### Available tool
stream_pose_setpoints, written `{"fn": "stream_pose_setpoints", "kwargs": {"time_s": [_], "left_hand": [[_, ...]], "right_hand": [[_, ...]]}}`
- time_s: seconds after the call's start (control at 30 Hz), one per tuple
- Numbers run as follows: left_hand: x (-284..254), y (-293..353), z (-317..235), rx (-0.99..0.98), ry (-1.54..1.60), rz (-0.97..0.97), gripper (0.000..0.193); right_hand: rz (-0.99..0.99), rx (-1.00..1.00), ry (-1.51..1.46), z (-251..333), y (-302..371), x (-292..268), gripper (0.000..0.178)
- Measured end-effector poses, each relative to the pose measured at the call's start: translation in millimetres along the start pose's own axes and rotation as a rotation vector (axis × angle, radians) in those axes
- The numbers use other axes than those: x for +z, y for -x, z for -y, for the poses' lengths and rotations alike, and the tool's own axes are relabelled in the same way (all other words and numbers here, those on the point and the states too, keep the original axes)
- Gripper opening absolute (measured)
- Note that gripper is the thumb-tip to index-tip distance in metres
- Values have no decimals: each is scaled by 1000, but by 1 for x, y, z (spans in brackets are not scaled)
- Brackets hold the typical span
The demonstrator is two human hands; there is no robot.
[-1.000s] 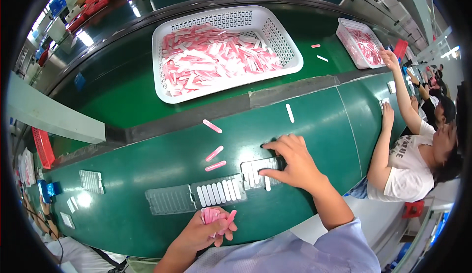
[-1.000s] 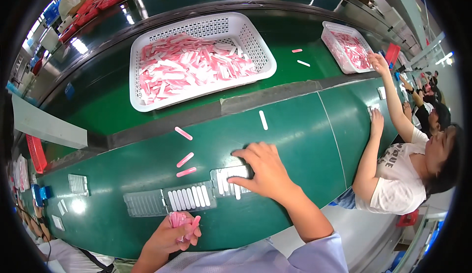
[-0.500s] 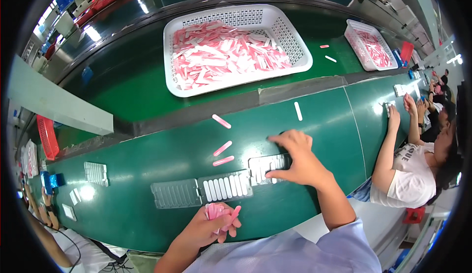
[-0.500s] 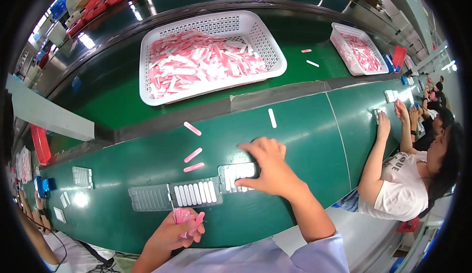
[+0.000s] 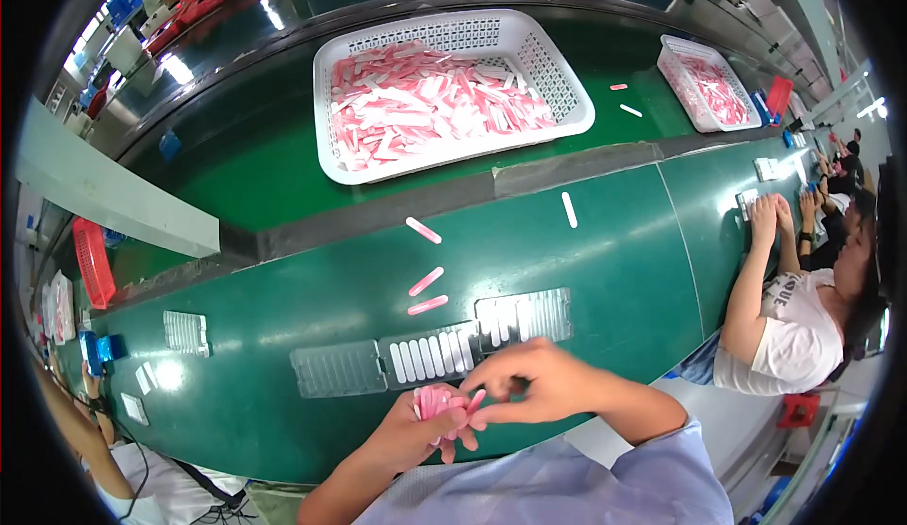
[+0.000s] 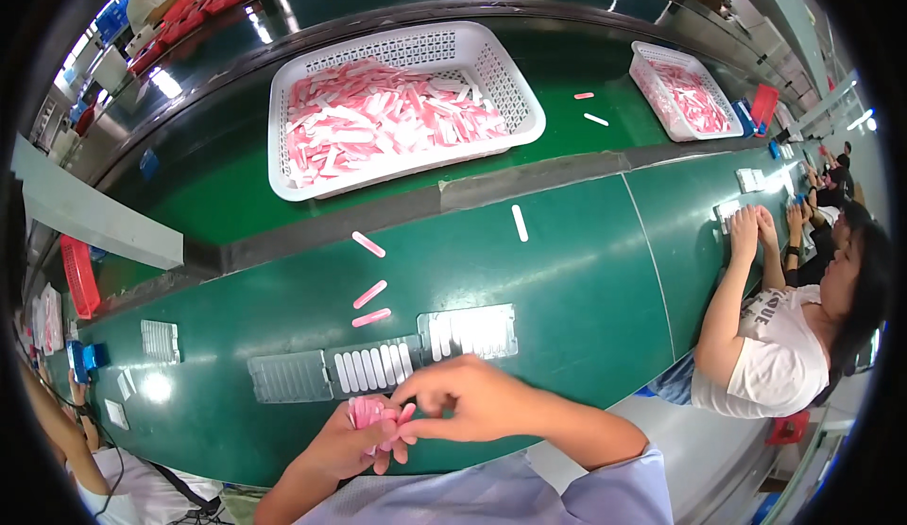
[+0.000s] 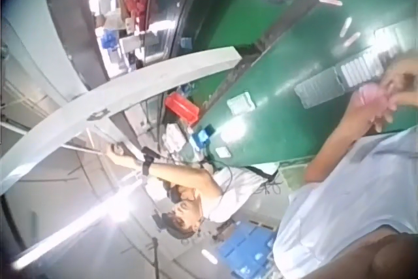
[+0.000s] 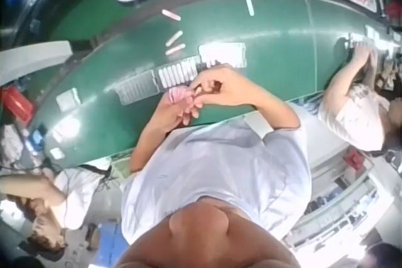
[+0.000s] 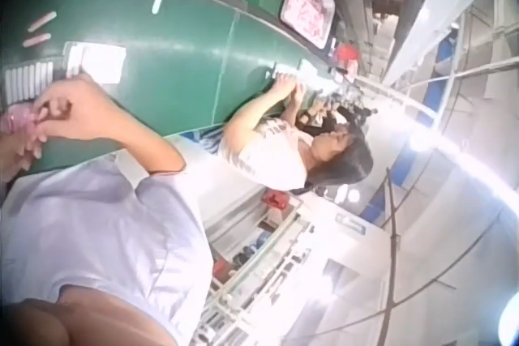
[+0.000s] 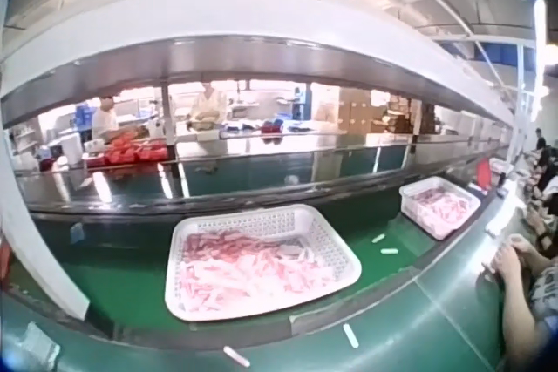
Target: The person places sticks one by one into plastic tray slots, moves the filled trays across the workbench, and then places an item onto the upper shelf overhead.
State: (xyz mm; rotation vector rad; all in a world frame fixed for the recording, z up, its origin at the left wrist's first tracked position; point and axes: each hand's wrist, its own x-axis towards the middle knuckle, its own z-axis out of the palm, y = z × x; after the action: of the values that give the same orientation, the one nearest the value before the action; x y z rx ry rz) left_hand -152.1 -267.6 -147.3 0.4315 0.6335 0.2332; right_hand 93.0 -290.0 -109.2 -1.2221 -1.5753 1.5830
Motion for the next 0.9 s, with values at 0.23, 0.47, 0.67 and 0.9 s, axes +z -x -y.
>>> {"fn": "stream_pose_setpoints", "kwargs": {"time_s": [0.23, 0.47, 0.67, 0.9], "left_hand": [[-10, 13, -3, 46, -33, -52, 23], [-15, 13, 3, 91, 27, -54, 22], [-14, 10, 2, 74, 21, -17, 24], [4, 5, -7, 29, 33, -53, 16]], "right_hand": [[-428, 4, -401, -28, -4, -38, 2], [-230, -94, 525, -16, -11, -63, 16], [-296, -206, 831, -9, -20, -61, 32], [-242, -222, 211, 1, -5, -11, 22]]}}
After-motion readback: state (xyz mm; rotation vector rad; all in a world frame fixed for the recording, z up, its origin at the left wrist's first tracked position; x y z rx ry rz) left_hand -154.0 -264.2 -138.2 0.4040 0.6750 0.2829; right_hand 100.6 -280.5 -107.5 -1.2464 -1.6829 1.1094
